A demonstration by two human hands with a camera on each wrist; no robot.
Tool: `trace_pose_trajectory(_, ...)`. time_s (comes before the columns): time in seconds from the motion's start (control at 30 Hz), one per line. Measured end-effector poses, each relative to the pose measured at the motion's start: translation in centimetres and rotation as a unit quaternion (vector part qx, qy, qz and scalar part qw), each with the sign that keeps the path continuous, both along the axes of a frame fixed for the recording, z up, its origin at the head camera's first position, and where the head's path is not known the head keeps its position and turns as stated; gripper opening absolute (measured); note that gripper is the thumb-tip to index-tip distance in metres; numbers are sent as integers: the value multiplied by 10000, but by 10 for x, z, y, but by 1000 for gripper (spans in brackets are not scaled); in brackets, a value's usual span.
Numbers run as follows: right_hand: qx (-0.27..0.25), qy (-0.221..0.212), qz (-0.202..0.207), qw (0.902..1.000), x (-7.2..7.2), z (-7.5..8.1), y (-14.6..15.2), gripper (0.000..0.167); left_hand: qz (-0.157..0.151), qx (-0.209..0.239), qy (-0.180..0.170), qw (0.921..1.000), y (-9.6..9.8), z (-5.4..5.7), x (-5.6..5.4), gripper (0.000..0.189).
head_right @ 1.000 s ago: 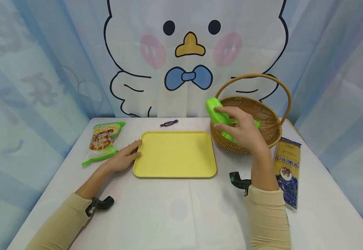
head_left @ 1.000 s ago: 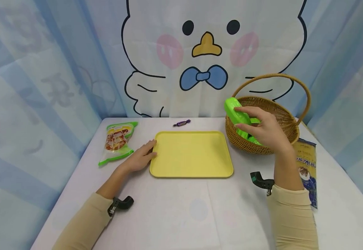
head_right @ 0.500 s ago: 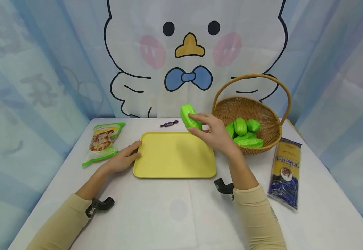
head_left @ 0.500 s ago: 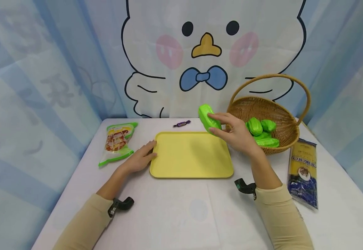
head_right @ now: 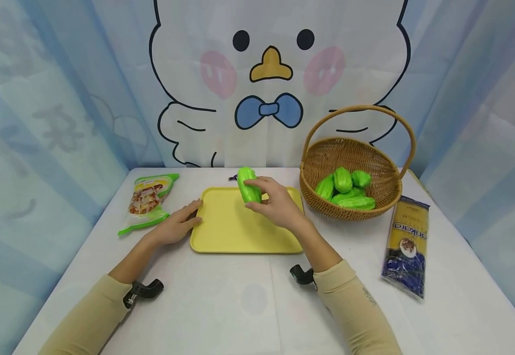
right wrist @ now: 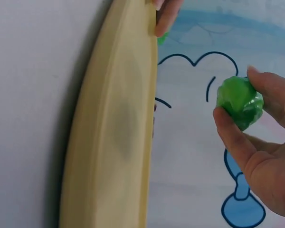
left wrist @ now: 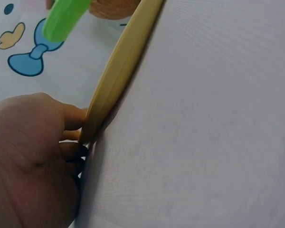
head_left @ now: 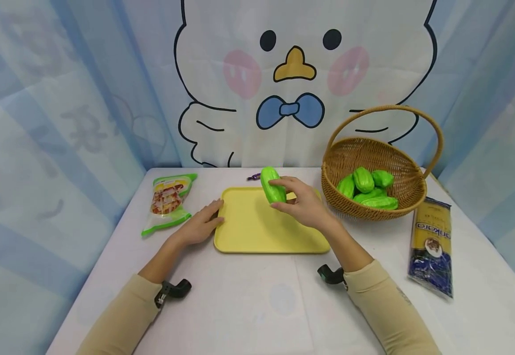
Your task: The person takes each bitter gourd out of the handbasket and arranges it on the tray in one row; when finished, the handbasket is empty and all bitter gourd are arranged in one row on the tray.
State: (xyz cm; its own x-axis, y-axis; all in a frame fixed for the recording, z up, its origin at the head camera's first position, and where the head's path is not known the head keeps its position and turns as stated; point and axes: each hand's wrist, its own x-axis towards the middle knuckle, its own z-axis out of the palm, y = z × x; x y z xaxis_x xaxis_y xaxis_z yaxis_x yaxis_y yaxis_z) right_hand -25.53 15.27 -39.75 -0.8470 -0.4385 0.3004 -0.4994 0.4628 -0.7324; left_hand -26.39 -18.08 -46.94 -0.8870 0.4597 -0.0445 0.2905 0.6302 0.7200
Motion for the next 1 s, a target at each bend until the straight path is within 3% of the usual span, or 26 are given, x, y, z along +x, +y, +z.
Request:
trace_pose_trajectory(0.27, -16, -449, 315, 9985, 1, -11, -14, 55, 28, -19, -36, 10000, 0, 3, 2, 61)
trace_pose_trajectory(0.43, 49, -476, 532, 9974, 1, -11, -21, 56, 64, -29, -43, 10000, 1, 6, 0, 61)
trace_pose_trajectory(0.8, 537, -490, 288, 9969, -2, -13, -39, 54, 79, -98, -23, 9999, 2, 7, -1, 61)
trace_pose_trajectory(1.0, 827, -546, 390, 9943, -5, -17, -58, 53, 105, -78, -75, 9999, 1, 5, 1, 61)
